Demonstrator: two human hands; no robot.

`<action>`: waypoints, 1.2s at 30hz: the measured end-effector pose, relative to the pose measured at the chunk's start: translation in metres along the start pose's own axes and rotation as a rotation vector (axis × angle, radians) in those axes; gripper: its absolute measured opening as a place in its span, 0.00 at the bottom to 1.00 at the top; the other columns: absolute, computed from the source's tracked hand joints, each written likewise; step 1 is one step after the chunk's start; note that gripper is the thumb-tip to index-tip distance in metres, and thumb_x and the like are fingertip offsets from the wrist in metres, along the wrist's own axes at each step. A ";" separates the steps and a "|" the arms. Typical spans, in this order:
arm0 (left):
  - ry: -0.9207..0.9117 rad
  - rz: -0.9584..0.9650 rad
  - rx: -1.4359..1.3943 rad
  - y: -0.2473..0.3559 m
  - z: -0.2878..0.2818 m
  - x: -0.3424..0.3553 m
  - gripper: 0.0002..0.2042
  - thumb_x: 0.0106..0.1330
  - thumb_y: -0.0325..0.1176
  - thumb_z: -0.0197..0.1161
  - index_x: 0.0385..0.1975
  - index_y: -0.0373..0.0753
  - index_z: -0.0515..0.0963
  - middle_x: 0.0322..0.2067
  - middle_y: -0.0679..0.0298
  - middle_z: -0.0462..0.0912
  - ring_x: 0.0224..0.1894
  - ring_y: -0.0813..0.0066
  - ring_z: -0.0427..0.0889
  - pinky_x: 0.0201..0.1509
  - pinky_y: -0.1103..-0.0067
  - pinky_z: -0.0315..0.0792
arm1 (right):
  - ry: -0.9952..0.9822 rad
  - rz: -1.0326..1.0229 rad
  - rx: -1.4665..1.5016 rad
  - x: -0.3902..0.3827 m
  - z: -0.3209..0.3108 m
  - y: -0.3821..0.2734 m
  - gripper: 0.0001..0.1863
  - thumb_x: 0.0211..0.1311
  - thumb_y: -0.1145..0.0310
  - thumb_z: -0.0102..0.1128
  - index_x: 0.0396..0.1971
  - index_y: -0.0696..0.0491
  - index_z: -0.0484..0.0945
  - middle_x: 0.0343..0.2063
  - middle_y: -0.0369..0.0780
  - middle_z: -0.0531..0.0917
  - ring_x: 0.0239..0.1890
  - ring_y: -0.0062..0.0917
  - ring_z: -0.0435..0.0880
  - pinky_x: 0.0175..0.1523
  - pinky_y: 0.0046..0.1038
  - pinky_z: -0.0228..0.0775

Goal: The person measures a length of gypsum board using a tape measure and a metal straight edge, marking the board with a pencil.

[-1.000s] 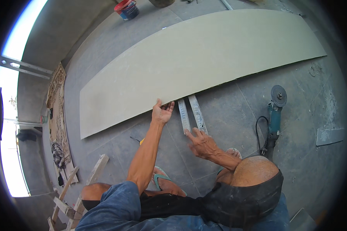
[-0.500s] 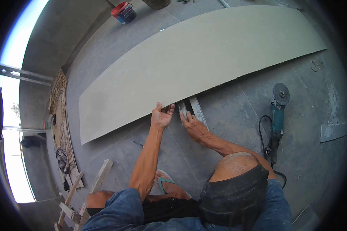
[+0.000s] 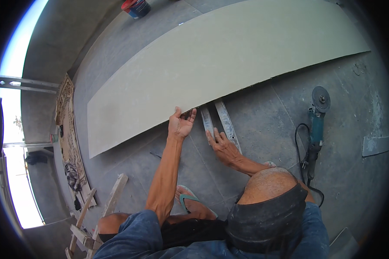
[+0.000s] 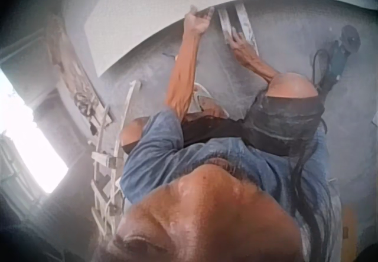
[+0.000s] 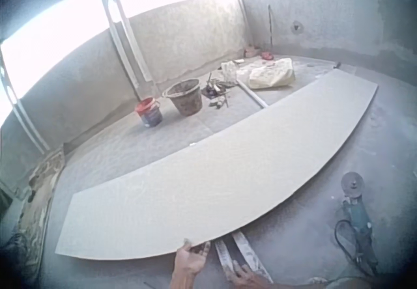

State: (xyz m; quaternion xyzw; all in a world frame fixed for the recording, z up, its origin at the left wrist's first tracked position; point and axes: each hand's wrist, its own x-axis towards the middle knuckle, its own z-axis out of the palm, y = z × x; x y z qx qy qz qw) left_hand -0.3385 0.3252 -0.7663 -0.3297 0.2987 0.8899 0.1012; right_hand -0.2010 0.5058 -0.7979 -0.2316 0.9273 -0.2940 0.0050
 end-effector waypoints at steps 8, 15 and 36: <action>0.003 -0.016 0.013 -0.004 0.008 -0.002 0.14 0.76 0.40 0.57 0.49 0.36 0.72 0.47 0.55 0.75 0.53 0.56 0.75 0.65 0.59 0.75 | 0.054 0.010 -0.044 0.042 0.002 0.028 0.40 0.53 0.86 0.53 0.70 0.65 0.59 0.64 0.66 0.66 0.54 0.48 0.75 0.62 0.38 0.74; -0.011 -0.035 0.014 -0.003 0.002 0.002 0.14 0.76 0.40 0.57 0.49 0.36 0.72 0.48 0.56 0.75 0.54 0.57 0.75 0.64 0.60 0.75 | 0.073 0.077 -0.064 0.048 -0.010 0.025 0.38 0.56 0.82 0.58 0.70 0.61 0.62 0.64 0.61 0.67 0.57 0.44 0.73 0.61 0.36 0.73; -0.064 -0.092 -0.092 -0.005 -0.002 0.002 0.15 0.75 0.38 0.58 0.51 0.35 0.70 0.50 0.53 0.73 0.54 0.54 0.74 0.66 0.55 0.74 | 0.301 0.446 -0.164 -0.016 -0.063 0.086 0.33 0.57 0.68 0.65 0.63 0.60 0.66 0.45 0.49 0.73 0.48 0.45 0.77 0.49 0.43 0.77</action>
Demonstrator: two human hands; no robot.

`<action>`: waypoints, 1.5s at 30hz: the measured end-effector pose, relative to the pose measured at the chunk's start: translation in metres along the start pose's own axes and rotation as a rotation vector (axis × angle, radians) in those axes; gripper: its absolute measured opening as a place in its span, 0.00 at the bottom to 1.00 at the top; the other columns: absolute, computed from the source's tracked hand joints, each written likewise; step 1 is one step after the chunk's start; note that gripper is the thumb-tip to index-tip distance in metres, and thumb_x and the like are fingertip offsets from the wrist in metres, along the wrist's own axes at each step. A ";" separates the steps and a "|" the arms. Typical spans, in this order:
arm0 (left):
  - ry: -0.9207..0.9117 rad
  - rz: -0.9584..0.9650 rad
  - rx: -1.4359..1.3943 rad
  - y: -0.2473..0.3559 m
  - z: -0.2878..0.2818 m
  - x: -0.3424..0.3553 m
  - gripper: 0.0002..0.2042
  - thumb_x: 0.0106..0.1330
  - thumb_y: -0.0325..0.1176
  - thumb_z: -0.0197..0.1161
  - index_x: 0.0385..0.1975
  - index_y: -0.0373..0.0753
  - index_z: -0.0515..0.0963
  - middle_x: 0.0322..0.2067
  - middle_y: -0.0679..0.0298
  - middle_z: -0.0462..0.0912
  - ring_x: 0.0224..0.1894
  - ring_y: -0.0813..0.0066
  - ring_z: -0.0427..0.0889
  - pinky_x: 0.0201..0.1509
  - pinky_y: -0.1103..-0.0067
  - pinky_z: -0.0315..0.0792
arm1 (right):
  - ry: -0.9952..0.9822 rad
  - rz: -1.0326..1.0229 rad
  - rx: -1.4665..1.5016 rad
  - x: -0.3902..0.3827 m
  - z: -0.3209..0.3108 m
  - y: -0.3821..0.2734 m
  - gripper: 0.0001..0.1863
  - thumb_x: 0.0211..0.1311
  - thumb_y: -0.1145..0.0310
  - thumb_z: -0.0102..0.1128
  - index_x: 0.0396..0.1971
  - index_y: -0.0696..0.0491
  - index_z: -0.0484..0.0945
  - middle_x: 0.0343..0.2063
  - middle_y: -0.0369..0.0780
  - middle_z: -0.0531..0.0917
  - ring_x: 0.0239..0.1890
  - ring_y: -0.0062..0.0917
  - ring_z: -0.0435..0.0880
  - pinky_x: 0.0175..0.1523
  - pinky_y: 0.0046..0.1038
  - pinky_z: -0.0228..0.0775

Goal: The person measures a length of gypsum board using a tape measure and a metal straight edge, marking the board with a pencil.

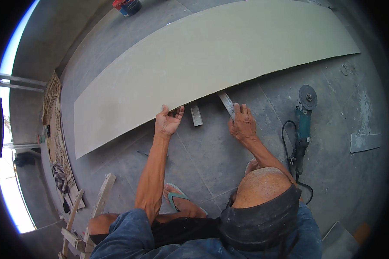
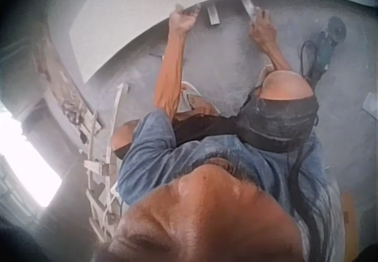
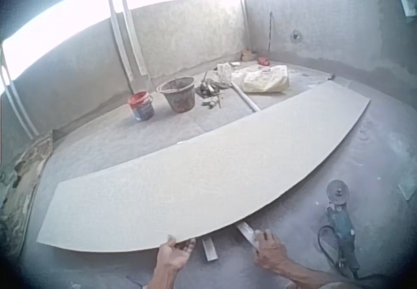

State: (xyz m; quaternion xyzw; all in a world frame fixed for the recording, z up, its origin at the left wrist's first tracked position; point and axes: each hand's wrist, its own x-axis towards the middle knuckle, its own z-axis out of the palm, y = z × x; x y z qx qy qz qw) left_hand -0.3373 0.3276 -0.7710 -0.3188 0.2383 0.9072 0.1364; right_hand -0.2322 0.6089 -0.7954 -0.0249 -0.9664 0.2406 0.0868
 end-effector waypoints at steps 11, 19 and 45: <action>-0.083 -0.011 -0.027 -0.010 -0.017 0.031 0.16 0.70 0.37 0.66 0.51 0.38 0.74 0.49 0.63 0.78 0.52 0.64 0.74 0.65 0.64 0.70 | 0.045 -0.029 0.017 0.001 0.005 -0.002 0.31 0.60 0.67 0.64 0.63 0.59 0.67 0.43 0.46 0.75 0.46 0.42 0.80 0.46 0.41 0.79; -0.144 0.011 -0.126 0.006 -0.015 0.035 0.17 0.71 0.32 0.63 0.56 0.37 0.72 0.56 0.59 0.78 0.61 0.61 0.73 0.70 0.62 0.68 | -0.017 -0.020 -0.002 -0.034 -0.031 0.017 0.29 0.59 0.69 0.65 0.60 0.62 0.71 0.40 0.45 0.77 0.43 0.41 0.81 0.44 0.39 0.79; -0.011 0.059 -0.029 -0.012 -0.016 0.040 0.14 0.72 0.34 0.62 0.53 0.38 0.73 0.52 0.60 0.78 0.57 0.62 0.75 0.69 0.64 0.70 | -0.347 0.506 -0.049 -0.361 -0.166 0.115 0.25 0.61 0.70 0.64 0.58 0.59 0.75 0.44 0.50 0.81 0.44 0.46 0.83 0.49 0.39 0.75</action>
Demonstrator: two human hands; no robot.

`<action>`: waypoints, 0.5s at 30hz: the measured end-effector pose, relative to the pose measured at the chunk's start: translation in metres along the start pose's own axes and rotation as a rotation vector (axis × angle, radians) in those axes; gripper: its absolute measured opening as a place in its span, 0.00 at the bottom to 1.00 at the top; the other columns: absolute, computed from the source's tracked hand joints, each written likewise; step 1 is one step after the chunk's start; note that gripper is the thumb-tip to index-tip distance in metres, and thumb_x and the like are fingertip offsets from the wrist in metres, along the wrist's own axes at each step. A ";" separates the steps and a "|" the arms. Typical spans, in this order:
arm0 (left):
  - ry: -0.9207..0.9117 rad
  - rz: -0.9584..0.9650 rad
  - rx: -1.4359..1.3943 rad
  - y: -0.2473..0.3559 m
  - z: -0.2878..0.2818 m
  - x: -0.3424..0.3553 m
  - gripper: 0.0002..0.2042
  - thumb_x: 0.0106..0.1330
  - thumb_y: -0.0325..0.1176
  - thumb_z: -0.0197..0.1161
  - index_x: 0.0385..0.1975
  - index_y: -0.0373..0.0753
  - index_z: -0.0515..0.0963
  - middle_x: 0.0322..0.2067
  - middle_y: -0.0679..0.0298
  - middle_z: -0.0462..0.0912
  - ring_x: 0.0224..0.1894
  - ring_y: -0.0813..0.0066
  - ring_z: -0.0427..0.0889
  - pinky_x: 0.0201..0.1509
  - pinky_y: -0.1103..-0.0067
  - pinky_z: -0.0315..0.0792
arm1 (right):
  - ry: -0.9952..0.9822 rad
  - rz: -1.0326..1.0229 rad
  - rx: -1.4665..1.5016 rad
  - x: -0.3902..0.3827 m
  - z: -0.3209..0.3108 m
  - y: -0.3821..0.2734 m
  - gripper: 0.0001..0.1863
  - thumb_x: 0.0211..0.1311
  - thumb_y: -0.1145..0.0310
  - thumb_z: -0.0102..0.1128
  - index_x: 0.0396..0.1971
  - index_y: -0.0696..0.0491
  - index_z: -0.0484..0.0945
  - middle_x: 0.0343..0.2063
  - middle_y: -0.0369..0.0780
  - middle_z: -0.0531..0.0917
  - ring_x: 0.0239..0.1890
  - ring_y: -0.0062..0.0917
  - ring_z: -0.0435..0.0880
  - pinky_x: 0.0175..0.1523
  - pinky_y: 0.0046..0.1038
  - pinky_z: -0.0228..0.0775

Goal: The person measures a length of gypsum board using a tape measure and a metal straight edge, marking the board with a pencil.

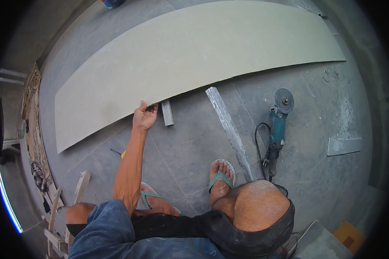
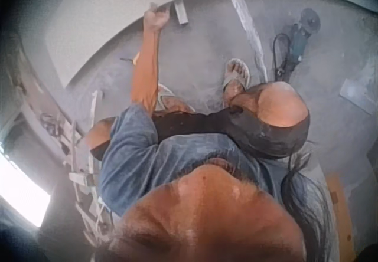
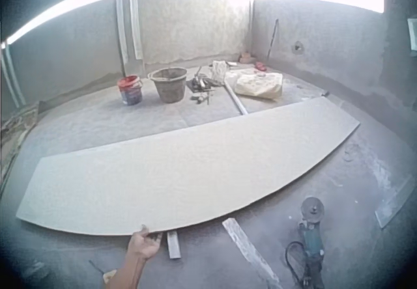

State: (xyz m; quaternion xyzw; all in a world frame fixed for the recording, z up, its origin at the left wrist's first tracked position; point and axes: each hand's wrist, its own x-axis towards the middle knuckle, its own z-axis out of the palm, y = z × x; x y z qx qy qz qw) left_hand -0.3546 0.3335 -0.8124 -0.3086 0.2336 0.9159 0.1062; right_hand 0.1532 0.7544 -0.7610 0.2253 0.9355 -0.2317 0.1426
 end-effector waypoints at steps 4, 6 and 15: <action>0.083 0.041 0.017 -0.003 -0.004 -0.004 0.13 0.74 0.35 0.60 0.52 0.37 0.72 0.51 0.59 0.78 0.57 0.63 0.76 0.69 0.65 0.71 | 0.007 -0.043 0.014 0.016 -0.017 -0.006 0.25 0.61 0.71 0.65 0.58 0.58 0.76 0.44 0.50 0.81 0.45 0.46 0.83 0.50 0.38 0.75; 0.105 0.051 0.026 -0.005 0.001 -0.009 0.13 0.75 0.33 0.59 0.53 0.36 0.72 0.51 0.58 0.78 0.57 0.62 0.76 0.68 0.65 0.72 | 0.020 -0.072 0.020 0.024 -0.028 -0.009 0.24 0.61 0.71 0.65 0.58 0.58 0.76 0.45 0.50 0.82 0.46 0.46 0.83 0.51 0.38 0.75; 0.091 -0.256 0.733 0.028 0.019 -0.040 0.19 0.77 0.48 0.54 0.45 0.34 0.76 0.41 0.59 0.81 0.40 0.62 0.84 0.47 0.70 0.81 | 0.142 -0.343 0.124 0.101 -0.095 -0.058 0.24 0.62 0.71 0.65 0.59 0.57 0.76 0.46 0.50 0.83 0.49 0.45 0.83 0.53 0.37 0.74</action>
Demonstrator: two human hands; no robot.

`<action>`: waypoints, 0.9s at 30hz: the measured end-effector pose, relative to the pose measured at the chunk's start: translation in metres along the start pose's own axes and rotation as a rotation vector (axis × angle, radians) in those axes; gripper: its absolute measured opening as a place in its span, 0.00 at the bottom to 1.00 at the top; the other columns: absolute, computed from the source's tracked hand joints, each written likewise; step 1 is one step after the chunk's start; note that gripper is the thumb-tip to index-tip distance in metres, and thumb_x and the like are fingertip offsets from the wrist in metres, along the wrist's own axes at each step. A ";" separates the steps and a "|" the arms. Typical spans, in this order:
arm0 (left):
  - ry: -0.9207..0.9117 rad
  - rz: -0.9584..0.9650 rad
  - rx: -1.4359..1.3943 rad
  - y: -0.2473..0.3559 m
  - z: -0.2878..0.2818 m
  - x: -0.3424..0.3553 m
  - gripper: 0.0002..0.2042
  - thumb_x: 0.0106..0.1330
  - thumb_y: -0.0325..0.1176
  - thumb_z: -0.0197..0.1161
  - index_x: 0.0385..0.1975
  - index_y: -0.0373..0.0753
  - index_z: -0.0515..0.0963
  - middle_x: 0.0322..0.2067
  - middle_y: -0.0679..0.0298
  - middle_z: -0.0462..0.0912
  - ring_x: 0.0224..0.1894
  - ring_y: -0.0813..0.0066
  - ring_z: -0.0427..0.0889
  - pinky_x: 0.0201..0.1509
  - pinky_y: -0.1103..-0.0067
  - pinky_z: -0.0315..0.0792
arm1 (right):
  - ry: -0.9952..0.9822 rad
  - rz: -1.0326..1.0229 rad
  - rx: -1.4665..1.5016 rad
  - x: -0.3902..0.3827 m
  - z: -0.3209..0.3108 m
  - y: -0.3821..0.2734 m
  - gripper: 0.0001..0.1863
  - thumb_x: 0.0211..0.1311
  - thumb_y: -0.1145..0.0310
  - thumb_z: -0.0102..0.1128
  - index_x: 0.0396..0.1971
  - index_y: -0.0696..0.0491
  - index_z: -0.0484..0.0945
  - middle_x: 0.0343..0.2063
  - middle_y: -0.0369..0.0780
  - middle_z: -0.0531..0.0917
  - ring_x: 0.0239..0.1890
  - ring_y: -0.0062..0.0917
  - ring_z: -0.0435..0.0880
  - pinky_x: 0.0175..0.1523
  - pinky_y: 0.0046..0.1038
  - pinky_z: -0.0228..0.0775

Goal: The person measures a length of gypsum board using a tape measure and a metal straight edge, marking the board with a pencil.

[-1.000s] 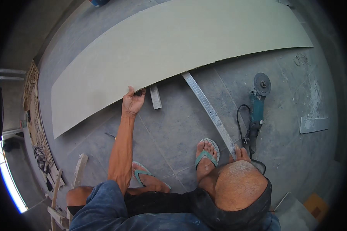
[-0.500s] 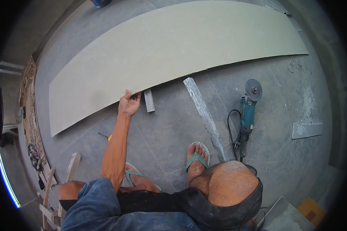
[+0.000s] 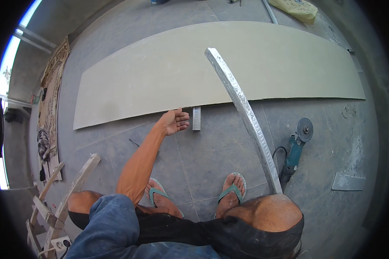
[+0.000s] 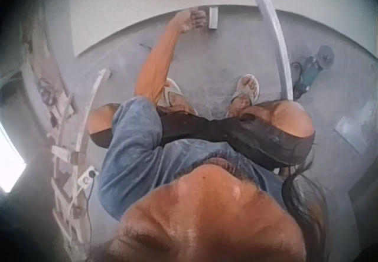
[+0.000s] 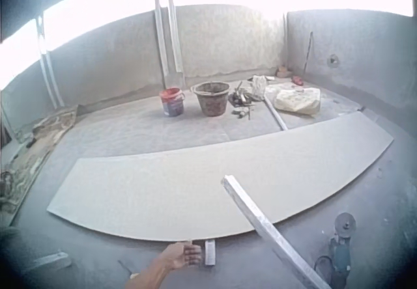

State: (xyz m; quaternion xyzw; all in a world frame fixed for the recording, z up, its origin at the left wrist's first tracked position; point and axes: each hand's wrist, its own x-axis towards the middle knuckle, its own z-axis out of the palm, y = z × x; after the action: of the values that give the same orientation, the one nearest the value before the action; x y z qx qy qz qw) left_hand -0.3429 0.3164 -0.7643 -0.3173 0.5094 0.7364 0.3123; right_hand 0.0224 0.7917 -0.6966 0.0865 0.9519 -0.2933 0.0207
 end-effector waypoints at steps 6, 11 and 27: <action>0.276 0.037 1.239 0.139 -0.024 -0.073 0.24 0.77 0.47 0.52 0.33 0.30 0.83 0.25 0.60 0.84 0.20 0.70 0.82 0.24 0.76 0.78 | 0.075 -0.190 0.024 0.091 -0.043 -0.070 0.24 0.61 0.73 0.66 0.59 0.57 0.77 0.46 0.50 0.83 0.49 0.45 0.83 0.56 0.38 0.73; 0.787 0.120 1.815 0.244 -0.050 -0.154 0.15 0.61 0.30 0.54 0.40 0.31 0.85 0.34 0.55 0.90 0.28 0.63 0.87 0.36 0.68 0.83 | 0.049 -0.391 -0.079 0.165 -0.054 -0.125 0.25 0.61 0.71 0.66 0.59 0.56 0.77 0.47 0.49 0.83 0.50 0.44 0.83 0.55 0.40 0.74; 0.159 0.718 2.048 0.025 -0.198 -0.183 0.34 0.62 0.35 0.70 0.69 0.40 0.64 0.62 0.49 0.70 0.67 0.51 0.67 0.71 0.61 0.62 | -0.289 -0.732 -0.076 0.223 0.138 -0.210 0.24 0.57 0.60 0.70 0.55 0.47 0.80 0.37 0.39 0.81 0.41 0.34 0.80 0.46 0.36 0.72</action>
State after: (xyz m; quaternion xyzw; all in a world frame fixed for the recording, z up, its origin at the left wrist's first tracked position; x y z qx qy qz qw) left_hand -0.2230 0.0960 -0.6624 0.2142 0.9633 -0.0118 0.1614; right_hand -0.2362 0.5775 -0.7141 -0.3015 0.9173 -0.2548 0.0519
